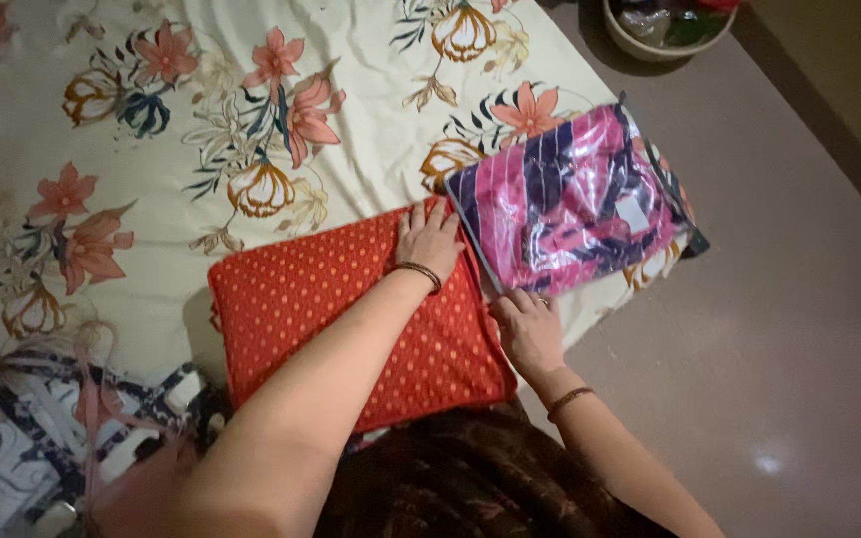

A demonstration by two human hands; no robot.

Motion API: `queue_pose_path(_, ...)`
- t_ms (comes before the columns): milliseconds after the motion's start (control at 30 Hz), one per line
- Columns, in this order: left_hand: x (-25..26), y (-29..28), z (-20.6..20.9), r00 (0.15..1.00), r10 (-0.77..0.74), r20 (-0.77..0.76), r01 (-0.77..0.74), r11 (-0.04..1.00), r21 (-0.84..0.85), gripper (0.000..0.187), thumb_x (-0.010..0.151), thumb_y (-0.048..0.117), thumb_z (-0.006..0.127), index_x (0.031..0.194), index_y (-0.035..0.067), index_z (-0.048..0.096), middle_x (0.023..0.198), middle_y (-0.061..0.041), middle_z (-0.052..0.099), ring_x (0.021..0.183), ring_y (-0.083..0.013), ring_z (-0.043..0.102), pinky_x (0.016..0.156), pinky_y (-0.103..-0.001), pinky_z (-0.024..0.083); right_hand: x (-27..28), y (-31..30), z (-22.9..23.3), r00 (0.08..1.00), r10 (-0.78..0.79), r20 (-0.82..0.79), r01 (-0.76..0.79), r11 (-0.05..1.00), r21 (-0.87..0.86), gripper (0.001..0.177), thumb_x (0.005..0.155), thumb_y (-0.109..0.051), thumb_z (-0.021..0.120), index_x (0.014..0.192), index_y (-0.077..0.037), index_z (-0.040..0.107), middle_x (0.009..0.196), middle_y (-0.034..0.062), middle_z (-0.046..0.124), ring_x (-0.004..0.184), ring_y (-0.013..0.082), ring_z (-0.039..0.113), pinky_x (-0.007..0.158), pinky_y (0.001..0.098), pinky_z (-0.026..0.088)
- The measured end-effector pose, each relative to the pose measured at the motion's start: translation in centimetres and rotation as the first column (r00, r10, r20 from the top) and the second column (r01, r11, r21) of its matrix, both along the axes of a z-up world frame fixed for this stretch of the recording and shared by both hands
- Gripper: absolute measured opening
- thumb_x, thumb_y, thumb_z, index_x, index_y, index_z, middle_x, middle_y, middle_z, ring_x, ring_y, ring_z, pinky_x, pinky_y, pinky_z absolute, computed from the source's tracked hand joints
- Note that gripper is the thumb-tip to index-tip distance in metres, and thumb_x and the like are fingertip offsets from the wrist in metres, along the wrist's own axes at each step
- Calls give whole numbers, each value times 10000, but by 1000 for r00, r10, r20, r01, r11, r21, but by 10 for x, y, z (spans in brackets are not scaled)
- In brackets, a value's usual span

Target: The person opens a red patterned travel bag on a bed and places several vacuum-sealed packages of clothes inside. The person then closes the bag and zips it shut.

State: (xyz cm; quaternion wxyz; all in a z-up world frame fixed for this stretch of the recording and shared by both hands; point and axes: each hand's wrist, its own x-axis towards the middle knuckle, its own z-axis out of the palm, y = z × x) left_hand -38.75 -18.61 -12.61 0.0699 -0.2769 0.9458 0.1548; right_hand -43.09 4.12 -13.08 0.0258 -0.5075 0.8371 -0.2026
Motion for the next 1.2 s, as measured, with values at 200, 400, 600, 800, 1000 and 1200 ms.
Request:
queue_pose_path(200,64,89,27,963,-246,110,252,967,-44,539,1035,482,437,1472,173,503,1663,-123,262,1554,-425,59,1202,-667,-5,49,80,19,990,-123,-72,126,992,29,50,919,-194,637,919,-175,683,1018,-1,687,981,261,646,977,465,426)
queue_pose_path(400,108,175,8,949,-288,-128,290,957,-8,557,971,385,512,1485,171,493,1613,-121,290,1522,-397,149,1211,-623,39,92,127,22,967,-206,-153,203,979,-32,61,908,-212,660,940,-166,685,999,12,687,1010,290,652,973,475,419)
queue_pose_path(600,129,214,3,979,33,-199,14,973,231,341,1021,341,599,1236,83,654,1338,-136,637,1302,-331,574,1120,-439,460,112,120,12,934,-346,-88,338,936,-99,81,894,-239,714,922,-164,704,994,15,694,1007,290,652,991,472,422)
queue_pose_path(800,102,220,-17,824,527,208,-426,334,841,407,906,405,689,978,6,720,921,-237,770,830,-398,784,770,-498,639,115,117,5,928,-362,-89,350,928,-127,83,870,-254,734,880,-172,728,985,-5,713,1018,293,658,973,460,422)
queue_pose_path(1000,69,216,-59,925,372,81,-355,765,538,374,874,337,701,1057,14,752,1069,-256,734,1022,-389,728,869,-482,586,104,117,8,835,-500,230,483,866,127,168,855,-221,698,995,-169,773,1046,50,744,975,287,699,918,458,469)
queue_pose_path(1200,66,217,-59,935,356,-14,-312,838,447,408,933,398,666,1019,20,790,1074,-253,748,1064,-383,712,925,-484,559,79,93,-5,646,-523,556,577,811,94,317,952,-329,608,1141,-125,759,1016,96,795,965,263,759,872,387,555)
